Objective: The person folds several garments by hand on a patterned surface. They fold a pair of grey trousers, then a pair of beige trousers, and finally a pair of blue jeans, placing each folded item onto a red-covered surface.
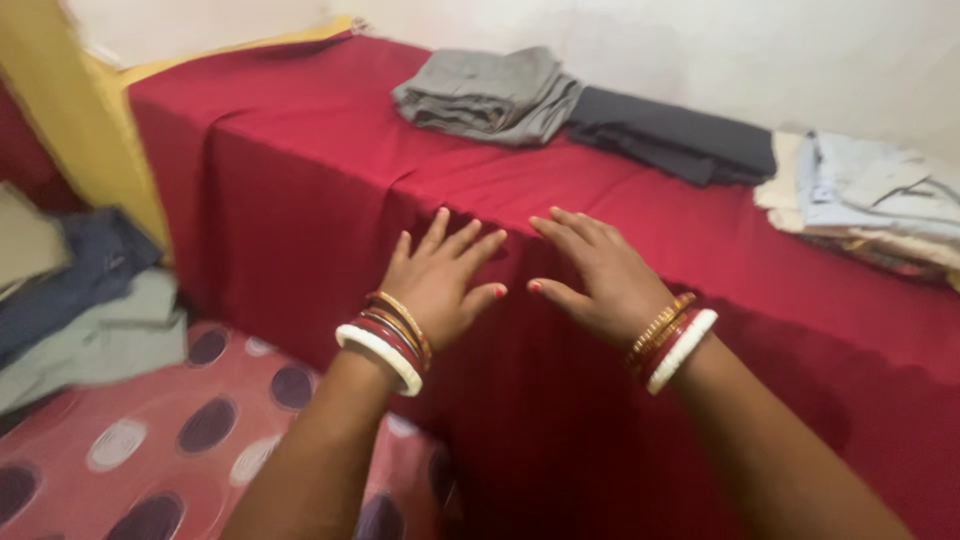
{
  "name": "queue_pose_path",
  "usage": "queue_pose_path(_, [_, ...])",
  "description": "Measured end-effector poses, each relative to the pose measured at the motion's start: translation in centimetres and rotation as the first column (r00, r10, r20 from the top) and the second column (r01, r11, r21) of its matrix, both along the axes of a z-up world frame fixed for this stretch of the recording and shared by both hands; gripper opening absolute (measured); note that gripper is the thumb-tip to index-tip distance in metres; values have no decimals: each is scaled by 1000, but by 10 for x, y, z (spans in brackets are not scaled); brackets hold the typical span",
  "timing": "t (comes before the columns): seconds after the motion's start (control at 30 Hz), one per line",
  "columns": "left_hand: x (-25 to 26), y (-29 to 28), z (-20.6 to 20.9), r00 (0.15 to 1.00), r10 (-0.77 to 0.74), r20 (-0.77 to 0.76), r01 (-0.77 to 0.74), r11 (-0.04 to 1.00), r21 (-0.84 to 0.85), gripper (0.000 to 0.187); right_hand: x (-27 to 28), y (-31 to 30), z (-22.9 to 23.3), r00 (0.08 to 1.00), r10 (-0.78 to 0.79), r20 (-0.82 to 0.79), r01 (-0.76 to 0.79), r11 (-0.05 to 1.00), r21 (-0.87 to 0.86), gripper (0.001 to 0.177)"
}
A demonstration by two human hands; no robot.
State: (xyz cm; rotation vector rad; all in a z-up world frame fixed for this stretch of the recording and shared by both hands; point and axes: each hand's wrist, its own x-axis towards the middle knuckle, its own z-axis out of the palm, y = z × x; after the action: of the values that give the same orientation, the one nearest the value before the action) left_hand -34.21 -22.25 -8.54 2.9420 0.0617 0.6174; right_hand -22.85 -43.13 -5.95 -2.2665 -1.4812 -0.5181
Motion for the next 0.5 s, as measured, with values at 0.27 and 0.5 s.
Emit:
queue_pose_path(0.27, [-136,-50,-78,981,151,-121,-171,970,-175,71,-118,-36,-83,998,14,-58,-13,1000,17,72])
queue_pose_path(0.5, [-238,-65,-118,938,249,-242,-302,929,-214,70,-206,-31,-141,957,-29,-289,27,1000,-8,74])
